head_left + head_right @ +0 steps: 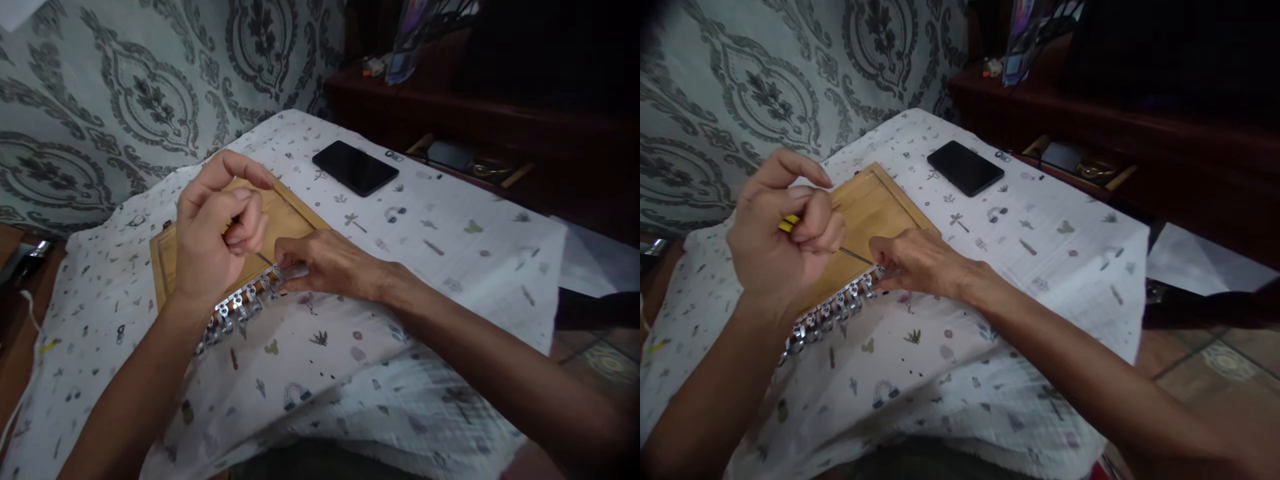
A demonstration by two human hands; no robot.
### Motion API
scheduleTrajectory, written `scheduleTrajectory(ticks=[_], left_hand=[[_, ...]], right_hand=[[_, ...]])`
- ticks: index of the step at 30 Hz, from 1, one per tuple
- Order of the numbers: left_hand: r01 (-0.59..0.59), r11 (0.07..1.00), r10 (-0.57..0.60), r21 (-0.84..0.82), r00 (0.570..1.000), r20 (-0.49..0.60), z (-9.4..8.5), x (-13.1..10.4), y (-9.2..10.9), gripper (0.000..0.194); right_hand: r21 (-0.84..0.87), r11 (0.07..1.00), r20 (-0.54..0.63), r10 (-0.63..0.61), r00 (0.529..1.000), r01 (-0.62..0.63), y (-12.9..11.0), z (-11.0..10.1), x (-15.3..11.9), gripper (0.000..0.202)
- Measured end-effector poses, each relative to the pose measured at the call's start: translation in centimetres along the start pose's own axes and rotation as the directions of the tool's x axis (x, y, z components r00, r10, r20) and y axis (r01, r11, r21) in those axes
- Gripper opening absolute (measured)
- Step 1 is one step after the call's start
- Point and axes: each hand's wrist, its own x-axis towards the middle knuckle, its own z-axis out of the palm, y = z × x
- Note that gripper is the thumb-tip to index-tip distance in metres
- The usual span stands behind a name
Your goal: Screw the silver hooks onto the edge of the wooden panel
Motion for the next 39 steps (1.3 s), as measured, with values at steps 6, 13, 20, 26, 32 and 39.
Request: scheduleTrajectory(ticks=[6, 13, 20, 26, 32, 39], left_hand=[[0.0, 0.999, 0.001, 0.035, 1.0, -0.014, 0.3, -0.2, -1.0, 0.009], [-0.002, 0.999, 0.002, 0.033, 1.0, 0.006, 0.1, -0.3, -1.2, 0.007], [-0.01, 1.0, 0.011, -0.006, 0.998, 0.057, -0.2, -0.2, -1.6, 0.009], [0.001, 1.0, -0.001, 0.006, 0.999, 0.054, -0.3, -0.3, -1.6, 0.008], [-0.016, 0.999, 0.02, -0.031, 0.99, 0.141, -0.5, -0.3, -2.0, 0.013], [-0.031, 0.999, 0.026, 0.027, 0.984, 0.179, -0.3, 0.3, -2.5, 0.013]], right_hand=[[-0.018, 1.0, -0.018, -0.007, 1.0, 0.006, -0.1, 0.1, 0.0, 0.024], [-0.002, 1.0, -0.006, 0.0, 1.0, 0.0, 0.0, 0.1, 0.0, 0.023], [-0.003, 1.0, -0.006, -0.008, 1.0, 0.008, 0.1, 0.1, 0.0, 0.022], [-0.017, 1.0, -0.013, -0.01, 1.0, 0.01, 0.0, 0.2, 0.1, 0.024], [0.0, 1.0, -0.016, -0.013, 1.0, 0.013, 0.1, 0.2, 0.2, 0.023], [0.001, 1.0, 0.007, 0.021, 1.0, -0.021, -0.2, -0.1, 0.1, 0.018]])
